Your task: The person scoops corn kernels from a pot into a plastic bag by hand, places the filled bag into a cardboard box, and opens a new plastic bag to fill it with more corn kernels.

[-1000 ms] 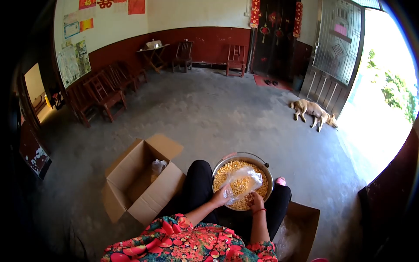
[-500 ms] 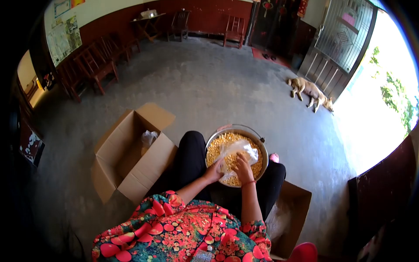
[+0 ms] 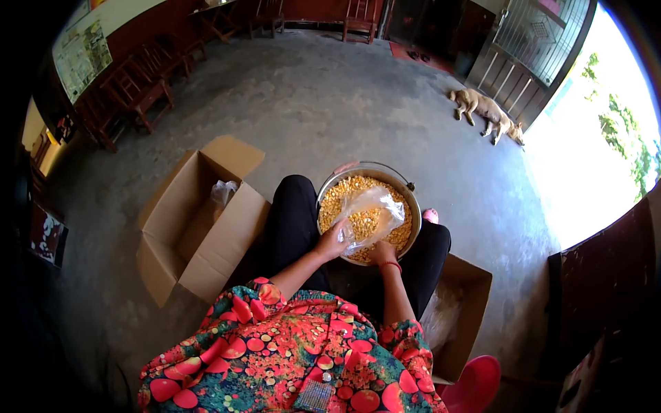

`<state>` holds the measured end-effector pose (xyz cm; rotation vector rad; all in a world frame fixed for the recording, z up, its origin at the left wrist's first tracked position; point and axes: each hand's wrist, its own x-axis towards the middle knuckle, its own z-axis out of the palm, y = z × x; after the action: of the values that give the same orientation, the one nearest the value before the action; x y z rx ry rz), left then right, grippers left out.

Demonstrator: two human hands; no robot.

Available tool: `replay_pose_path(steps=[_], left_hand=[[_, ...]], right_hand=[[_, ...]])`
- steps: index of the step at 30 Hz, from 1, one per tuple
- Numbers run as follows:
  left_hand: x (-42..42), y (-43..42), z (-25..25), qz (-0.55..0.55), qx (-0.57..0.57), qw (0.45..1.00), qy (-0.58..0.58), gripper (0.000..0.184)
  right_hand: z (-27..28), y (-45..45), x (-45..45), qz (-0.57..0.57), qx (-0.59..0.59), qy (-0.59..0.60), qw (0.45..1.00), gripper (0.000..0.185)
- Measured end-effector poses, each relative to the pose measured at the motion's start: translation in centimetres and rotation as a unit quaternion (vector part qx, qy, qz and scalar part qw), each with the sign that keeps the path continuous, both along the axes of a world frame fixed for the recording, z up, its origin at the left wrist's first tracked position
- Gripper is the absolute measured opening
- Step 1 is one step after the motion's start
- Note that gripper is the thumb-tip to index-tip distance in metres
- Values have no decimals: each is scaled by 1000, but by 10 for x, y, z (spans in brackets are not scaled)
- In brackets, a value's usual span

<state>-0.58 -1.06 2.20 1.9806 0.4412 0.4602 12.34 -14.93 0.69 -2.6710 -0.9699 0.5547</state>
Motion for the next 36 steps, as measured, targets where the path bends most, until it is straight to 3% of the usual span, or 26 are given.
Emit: replay_pose_path(steps=[2,3,7,11,14,15,17,18,19,20,22,24,26,30,32,36], left_hand=[[0,1,3,-8,-7,1000,6,60],[0,1,5,-8,1,1000,1,60],[1,0,-4,-1,42,999,-34,60],[1,1,-4,-4,43,999,-31,60],[-1,1,0,-7,27,999,-18,60],[-1,1,2,-10,6,1000,-3,60],[-1,1,0,-11,8,1000,-1,60],[-1,1,-1,-13,11,1000,1,60],[0,2,-3,-13,11,1000,1,60],[0,2,-5,-12,10,1000,5,60],[1,2,-6,-11,9,1000,9,60],[0,2,-4,-22,0,1000,1,60],[0,2,-5,-20,2,1000,0,60],[-1,0,6,-21,-11,999,25,61],[0,0,0,-17,-13,1000,18,61],[-2,0,4,-9,9,1000,14,62]], right_hand=[[-2,8,-6,15,-63,6,998,33],[-2,12,-7,35,-33,32,998,42],[11,20,-20,56,-16,73,996,45],[-16,21,-15,37,9,52,998,46],[-40,12,3,84,47,44,994,40],[-58,9,17,56,106,109,987,34],[-39,5,15,26,163,173,971,27],[-20,-1,14,-105,254,342,899,21],[4,-2,9,-229,331,490,773,16],[9,-4,8,-230,330,490,773,16],[17,-5,5,-325,415,544,653,13],[25,-6,3,-327,433,543,640,16],[26,-8,6,-337,457,593,570,16],[21,-10,3,-329,497,565,571,15],[22,-9,3,-333,524,607,496,12],[39,3,-1,-309,580,570,493,12]])
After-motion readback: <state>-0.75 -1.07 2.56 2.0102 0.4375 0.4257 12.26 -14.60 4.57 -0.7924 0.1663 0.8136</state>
